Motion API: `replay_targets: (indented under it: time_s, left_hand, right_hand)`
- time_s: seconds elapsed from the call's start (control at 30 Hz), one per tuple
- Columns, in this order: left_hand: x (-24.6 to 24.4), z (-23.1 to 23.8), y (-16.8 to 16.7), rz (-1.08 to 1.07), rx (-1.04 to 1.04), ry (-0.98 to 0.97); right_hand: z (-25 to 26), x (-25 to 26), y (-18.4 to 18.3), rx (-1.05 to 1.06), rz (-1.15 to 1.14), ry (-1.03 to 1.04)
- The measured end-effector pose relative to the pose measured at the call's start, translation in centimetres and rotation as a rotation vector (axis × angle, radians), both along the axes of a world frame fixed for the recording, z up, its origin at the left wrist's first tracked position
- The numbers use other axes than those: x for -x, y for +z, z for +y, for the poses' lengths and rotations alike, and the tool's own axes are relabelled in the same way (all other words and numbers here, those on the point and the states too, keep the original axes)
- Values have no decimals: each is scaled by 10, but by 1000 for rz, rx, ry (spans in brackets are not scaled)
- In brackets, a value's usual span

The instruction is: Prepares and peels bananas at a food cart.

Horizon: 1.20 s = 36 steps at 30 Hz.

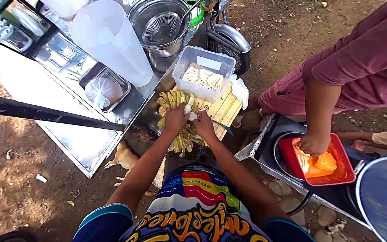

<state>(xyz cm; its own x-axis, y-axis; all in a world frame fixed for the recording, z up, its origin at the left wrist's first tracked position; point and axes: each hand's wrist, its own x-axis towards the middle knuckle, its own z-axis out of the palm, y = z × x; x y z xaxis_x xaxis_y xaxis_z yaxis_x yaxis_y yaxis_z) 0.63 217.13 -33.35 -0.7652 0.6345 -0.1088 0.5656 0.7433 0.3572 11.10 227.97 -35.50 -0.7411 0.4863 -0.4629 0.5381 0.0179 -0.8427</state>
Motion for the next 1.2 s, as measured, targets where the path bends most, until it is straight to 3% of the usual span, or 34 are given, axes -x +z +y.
replay_targets:
  time_s: [0.2, 0.33, 0.47, 0.57, 0.67, 0.8, 0.9, 0.97, 1.03, 1.13, 1.2]
  left_hand:
    - [-1, -4, -23, -26, -129, 187]
    - [3, -10, -24, -122, -396, 349]
    - [6, -27, 13, -369, -750, 424]
    - [4, -35, 54, -576, -889, 382]
    - [-3, -37, 73, -672, -903, 294]
    - [-10, -34, 63, -596, -1015, 198]
    - [-21, -15, 63, -850, -1242, 427]
    - [-28, -3, 73, -1093, -1293, 695]
    - [-27, 6, 80, -1290, -1275, 910]
    - [-25, 10, 84, -1483, -1271, 952]
    - [-27, 11, 90, -1550, -1279, 947]
  right_hand:
    - [-1, -3, 12, -43, -88, 23]
    - [5, 0, 10, -42, -93, 19]
    - [10, -3, 26, -155, 69, 64]
    - [8, -5, 48, -186, 248, 150]
    - [0, -5, 65, -34, 396, 185]
    - [-11, -8, 77, 325, 473, 4]
    - [-15, -18, 90, 537, 448, -36]
    - [-15, -26, 90, 436, 444, 38]
    - [-10, -33, 83, 205, 454, 127]
    - [-5, -43, 75, -35, 402, 89]
    - [-5, -51, 79, -59, 394, 53]
